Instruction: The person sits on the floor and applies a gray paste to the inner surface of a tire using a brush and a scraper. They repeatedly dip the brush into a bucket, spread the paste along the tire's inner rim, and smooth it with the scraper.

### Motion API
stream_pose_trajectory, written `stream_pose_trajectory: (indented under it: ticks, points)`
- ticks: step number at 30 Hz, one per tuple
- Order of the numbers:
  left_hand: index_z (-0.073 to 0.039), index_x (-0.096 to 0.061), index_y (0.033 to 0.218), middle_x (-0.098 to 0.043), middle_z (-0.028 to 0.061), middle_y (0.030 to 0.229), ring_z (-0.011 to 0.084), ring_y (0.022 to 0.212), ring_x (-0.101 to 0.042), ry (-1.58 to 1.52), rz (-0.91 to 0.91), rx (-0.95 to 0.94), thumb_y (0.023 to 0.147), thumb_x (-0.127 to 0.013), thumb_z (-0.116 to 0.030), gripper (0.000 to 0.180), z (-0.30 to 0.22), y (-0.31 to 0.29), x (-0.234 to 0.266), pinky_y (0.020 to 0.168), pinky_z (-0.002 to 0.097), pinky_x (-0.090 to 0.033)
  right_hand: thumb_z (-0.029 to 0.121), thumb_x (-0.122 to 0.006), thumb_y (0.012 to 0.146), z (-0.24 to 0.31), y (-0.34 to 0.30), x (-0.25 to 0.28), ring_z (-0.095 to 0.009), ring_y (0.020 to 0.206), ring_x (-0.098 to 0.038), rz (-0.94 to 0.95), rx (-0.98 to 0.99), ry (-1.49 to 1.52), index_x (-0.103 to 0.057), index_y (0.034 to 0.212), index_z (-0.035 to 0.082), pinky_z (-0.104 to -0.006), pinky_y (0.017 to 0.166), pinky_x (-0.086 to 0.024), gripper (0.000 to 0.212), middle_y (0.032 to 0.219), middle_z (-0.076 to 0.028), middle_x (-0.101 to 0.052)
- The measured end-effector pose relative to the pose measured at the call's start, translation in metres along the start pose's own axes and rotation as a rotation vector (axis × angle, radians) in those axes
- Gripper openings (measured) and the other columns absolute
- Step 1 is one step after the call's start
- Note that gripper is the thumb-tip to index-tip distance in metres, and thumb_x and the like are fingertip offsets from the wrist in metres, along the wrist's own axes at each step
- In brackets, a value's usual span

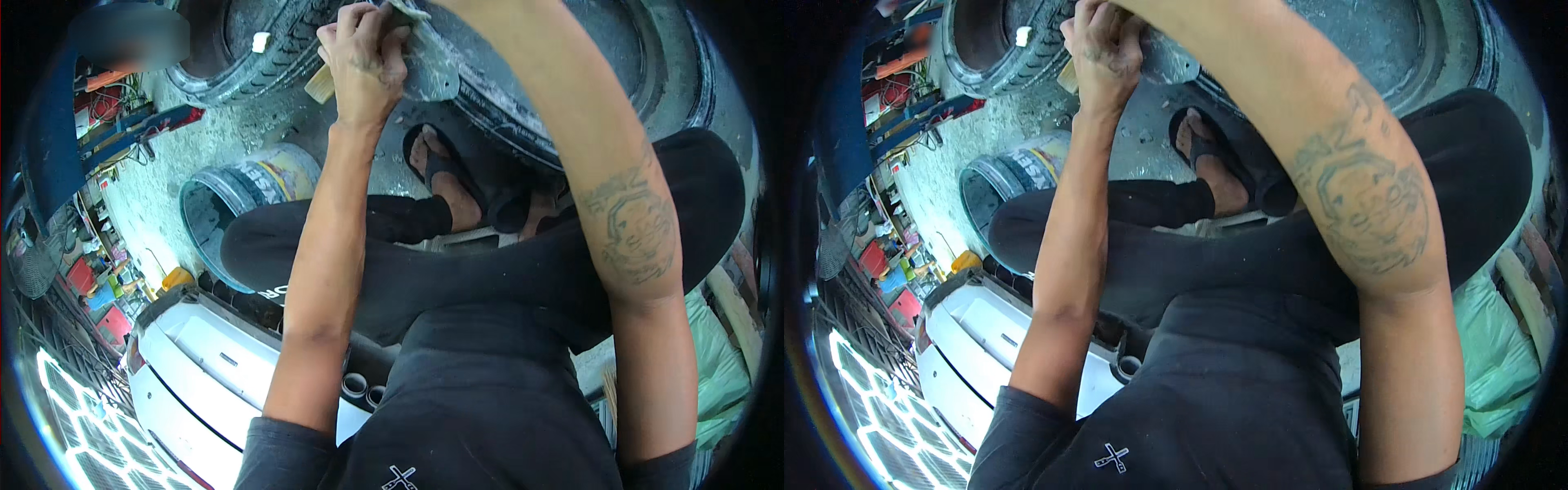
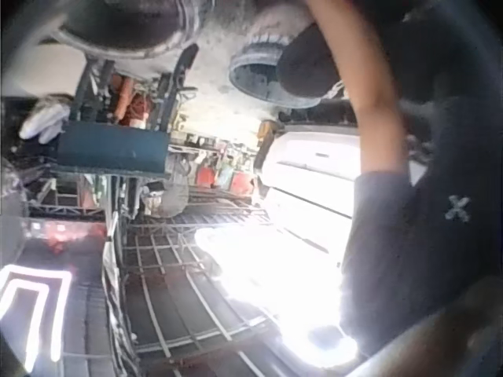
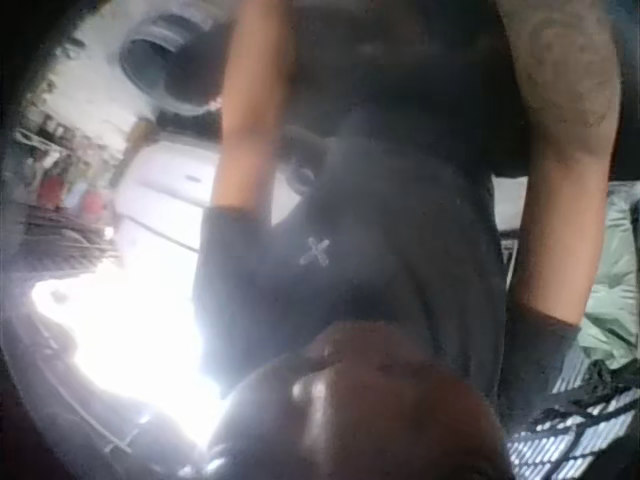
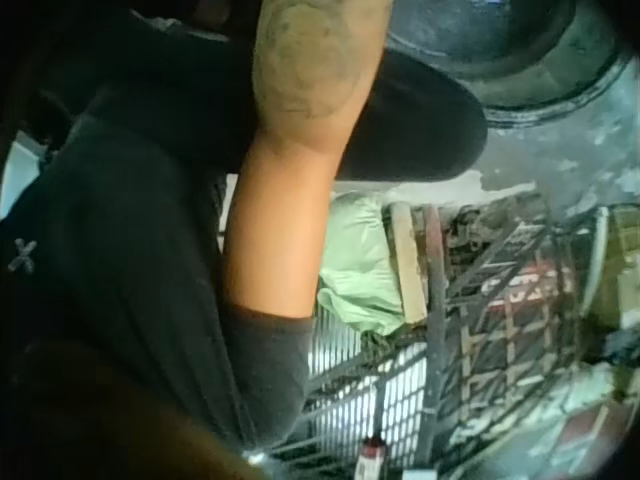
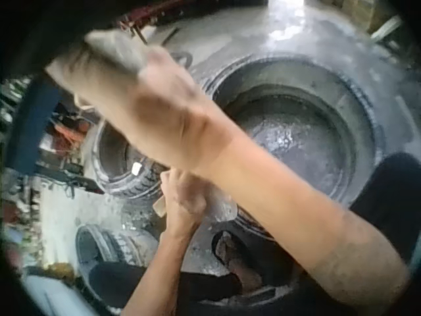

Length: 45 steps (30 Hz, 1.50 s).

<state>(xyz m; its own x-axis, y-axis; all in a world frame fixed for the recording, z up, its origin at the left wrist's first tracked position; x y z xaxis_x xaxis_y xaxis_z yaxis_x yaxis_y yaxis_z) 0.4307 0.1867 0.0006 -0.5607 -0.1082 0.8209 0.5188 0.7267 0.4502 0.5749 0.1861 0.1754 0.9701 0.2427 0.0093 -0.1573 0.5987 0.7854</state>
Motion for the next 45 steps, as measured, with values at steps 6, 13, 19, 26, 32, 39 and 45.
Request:
stream_pose_trajectory:
  ticks: [6,13,19,26,32,39,45]
  points:
    - [-0.007,-0.073,0.113,-0.064,0.0086,0.117,0.0342,0.102,-0.052,-0.064,0.022,0.060,0.082,-0.075,-0.009,0.031,-0.007,-0.026,0.006,0.094,0.0448,-0.042,0.090,-0.038,0.088,-0.008,-0.009,0.002,-0.014,0.080,-0.060,0.043,-0.032,0.050,-0.067,0.097,0.009,-0.0357,0.075,-0.052,0.087,0.081,-0.004,-0.059]
    - [-0.010,-0.070,0.116,-0.066,0.0105,0.112,0.0320,0.097,-0.059,-0.057,-0.017,0.076,0.084,-0.073,-0.005,0.032,-0.025,-0.031,0.002,0.085,0.0441,-0.039,0.089,-0.039,0.090,-0.010,-0.009,0.005,-0.014,0.083,-0.061,0.096,-0.053,0.096,-0.068,0.097,0.010,-0.0364,0.076,-0.052,0.084,0.083,-0.004,-0.061]
    - [-0.011,-0.072,0.118,-0.063,0.0080,0.116,0.0367,0.102,-0.052,-0.016,-0.054,0.122,0.084,-0.074,-0.009,0.034,-0.020,-0.024,0.001,0.091,0.0473,-0.042,0.087,-0.040,0.091,-0.005,0.000,-0.006,-0.015,0.085,-0.062,0.133,-0.047,0.177,-0.069,0.096,0.010,-0.0370,0.077,-0.052,0.083,0.084,-0.005,-0.062]
    - [-0.006,-0.066,0.126,-0.064,0.0154,0.113,0.0369,0.103,-0.055,0.151,-0.077,0.137,0.086,-0.075,-0.007,0.041,0.014,-0.001,0.023,0.093,0.0445,-0.044,0.079,-0.053,0.092,-0.012,0.010,-0.024,-0.017,0.095,-0.063,-0.148,-0.140,0.095,-0.073,0.108,0.010,-0.0390,0.085,-0.052,0.073,0.097,-0.007,-0.069]
    - [-0.003,-0.071,0.116,-0.063,0.0149,0.112,0.0350,0.101,-0.055,-0.030,0.027,0.117,0.083,-0.078,-0.008,0.034,-0.012,-0.012,0.014,0.091,0.0443,-0.044,0.081,-0.052,0.091,-0.014,0.013,-0.020,-0.013,0.093,-0.066,-0.137,-0.266,0.250,-0.073,0.114,0.009,-0.0326,0.083,-0.054,0.078,0.092,-0.003,-0.069]
    - [-0.004,-0.070,0.111,-0.062,0.0138,0.110,0.0363,0.099,-0.052,-0.046,0.012,0.103,0.084,-0.073,-0.004,0.027,-0.006,-0.023,0.009,0.087,0.0466,-0.043,0.083,-0.046,0.092,0.007,0.016,-0.021,-0.012,0.082,-0.068,-0.178,-0.229,0.283,-0.071,0.114,0.006,-0.0361,0.064,-0.056,0.084,0.085,-0.004,-0.067]
    - [-0.004,-0.070,0.110,-0.062,0.0121,0.109,0.0362,0.097,-0.053,-0.084,-0.023,0.199,0.084,-0.075,-0.006,0.027,-0.027,-0.048,0.006,0.088,0.0453,-0.043,0.084,-0.041,0.093,-0.021,0.007,0.003,-0.007,0.060,-0.043,-0.234,-0.191,0.205,-0.059,0.082,0.014,-0.0251,0.054,-0.037,0.074,0.070,0.005,-0.049]
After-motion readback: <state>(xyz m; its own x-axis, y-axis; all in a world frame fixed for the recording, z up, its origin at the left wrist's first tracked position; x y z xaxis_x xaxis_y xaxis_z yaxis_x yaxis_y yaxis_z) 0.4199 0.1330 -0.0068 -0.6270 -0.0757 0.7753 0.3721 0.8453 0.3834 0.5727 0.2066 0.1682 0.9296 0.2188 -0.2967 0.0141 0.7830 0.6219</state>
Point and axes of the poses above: each hand's wrist, its own y-axis towards the middle knuckle, its own x-axis out of the back of the hand, z = x × y, the point moved 7 cm from there along y, towards the middle knuckle
